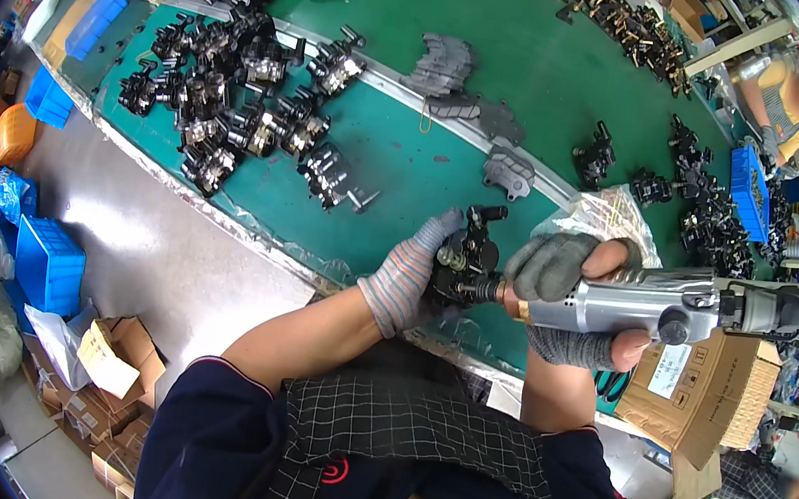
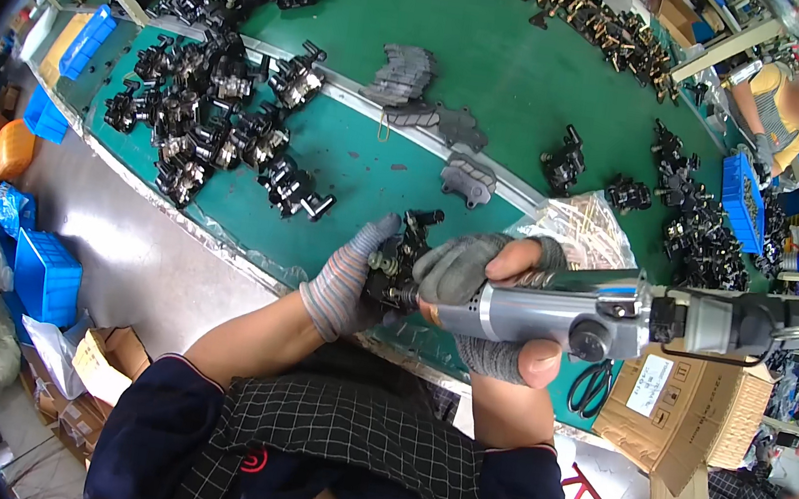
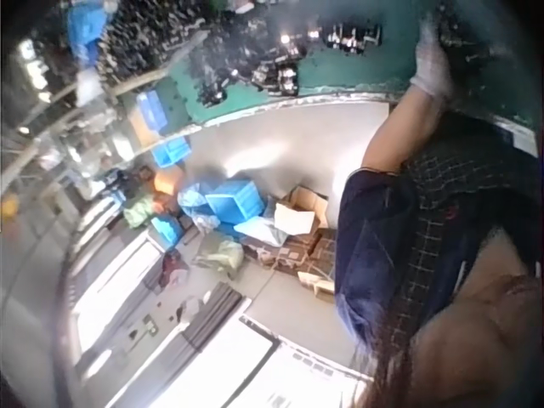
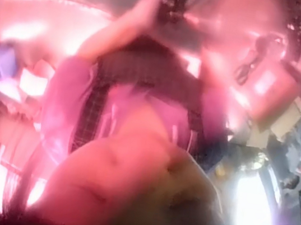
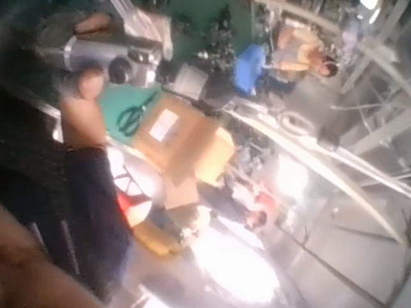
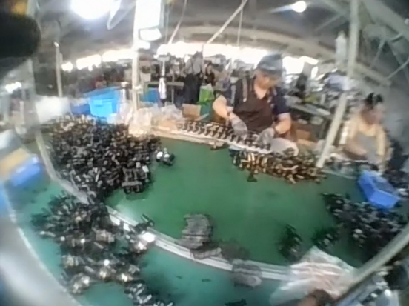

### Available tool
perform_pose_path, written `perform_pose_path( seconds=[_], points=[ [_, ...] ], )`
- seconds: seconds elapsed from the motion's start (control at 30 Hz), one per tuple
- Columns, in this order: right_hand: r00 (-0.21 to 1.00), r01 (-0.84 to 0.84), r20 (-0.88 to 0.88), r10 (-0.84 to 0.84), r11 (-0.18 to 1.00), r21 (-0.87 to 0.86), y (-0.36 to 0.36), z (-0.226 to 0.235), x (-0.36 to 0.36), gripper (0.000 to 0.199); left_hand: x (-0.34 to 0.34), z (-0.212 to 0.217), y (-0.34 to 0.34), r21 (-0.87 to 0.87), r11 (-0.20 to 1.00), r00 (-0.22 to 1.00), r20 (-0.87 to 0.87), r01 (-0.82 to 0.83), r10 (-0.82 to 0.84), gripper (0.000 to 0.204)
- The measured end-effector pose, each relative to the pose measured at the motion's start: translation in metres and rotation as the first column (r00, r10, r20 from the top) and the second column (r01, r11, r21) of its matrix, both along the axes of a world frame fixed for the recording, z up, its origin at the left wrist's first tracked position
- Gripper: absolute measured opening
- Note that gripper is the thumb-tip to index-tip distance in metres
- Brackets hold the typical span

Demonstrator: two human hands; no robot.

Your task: Assembling mechanical components using an electric screwdriver and pins at a factory workstation.

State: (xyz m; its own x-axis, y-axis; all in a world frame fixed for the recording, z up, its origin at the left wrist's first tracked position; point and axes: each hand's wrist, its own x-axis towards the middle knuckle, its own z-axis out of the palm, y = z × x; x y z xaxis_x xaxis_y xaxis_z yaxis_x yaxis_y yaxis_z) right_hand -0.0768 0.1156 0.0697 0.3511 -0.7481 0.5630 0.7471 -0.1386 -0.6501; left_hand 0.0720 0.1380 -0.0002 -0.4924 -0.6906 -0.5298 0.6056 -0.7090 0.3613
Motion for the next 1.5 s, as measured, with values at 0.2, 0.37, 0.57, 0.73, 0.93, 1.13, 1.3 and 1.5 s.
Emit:
perform_pose_path(
  seconds=[0.2,0.37,0.57,0.73,0.93,1.13,1.3,1.5],
  points=[
    [0.983,0.179,-0.043,-0.179,0.984,-0.006,-0.012,0.011,-0.018,0.089,-0.017,-0.002,-0.006,0.106,0.992,0.998,0.008,0.061,-0.062,0.06],
    [0.808,0.586,-0.044,-0.587,0.795,0.159,-0.062,0.04,-0.075,0.092,0.017,0.012,-0.051,-0.068,0.971,0.947,0.249,0.227,-0.204,0.056],
    [-0.442,0.626,-0.765,-0.469,0.45,-0.637,-0.12,-0.079,-0.181,0.075,0.125,0.014,-0.207,-0.154,0.972,0.917,0.334,-0.178,0.22,0.038],
    [-0.723,0.56,-0.69,-0.028,0.561,-0.609,-0.159,-0.07,-0.108,0.057,0.247,0.026,-0.3,-0.449,0.635,0.595,0.248,-0.628,0.764,0.045],
    [-0.149,0.773,-0.944,-0.293,0.561,-0.296,-0.155,-0.08,-0.127,0.056,0.131,0.07,-0.229,-0.878,0.445,0.418,0.477,0.177,0.773,0.046],
    [-0.128,0.581,-0.926,-0.356,0.73,-0.361,-0.038,-0.058,-0.018,0.047,0.042,0.019,-0.068,-0.536,0.071,0.384,0.685,0.841,0.619,0.071],
    [0.116,0.398,-0.98,-0.163,0.912,-0.104,-0.005,-0.081,-0.025,0.052,0.038,-0.031,-0.022,-0.546,0.312,0.344,0.785,0.777,0.516,0.06],
    [-0.595,0.094,-0.389,-0.703,0.419,-0.903,-0.073,-0.128,-0.052,0.052,0.037,-0.039,-0.05,-0.534,0.193,0.364,0.757,0.823,0.543,0.046]
  ],
)
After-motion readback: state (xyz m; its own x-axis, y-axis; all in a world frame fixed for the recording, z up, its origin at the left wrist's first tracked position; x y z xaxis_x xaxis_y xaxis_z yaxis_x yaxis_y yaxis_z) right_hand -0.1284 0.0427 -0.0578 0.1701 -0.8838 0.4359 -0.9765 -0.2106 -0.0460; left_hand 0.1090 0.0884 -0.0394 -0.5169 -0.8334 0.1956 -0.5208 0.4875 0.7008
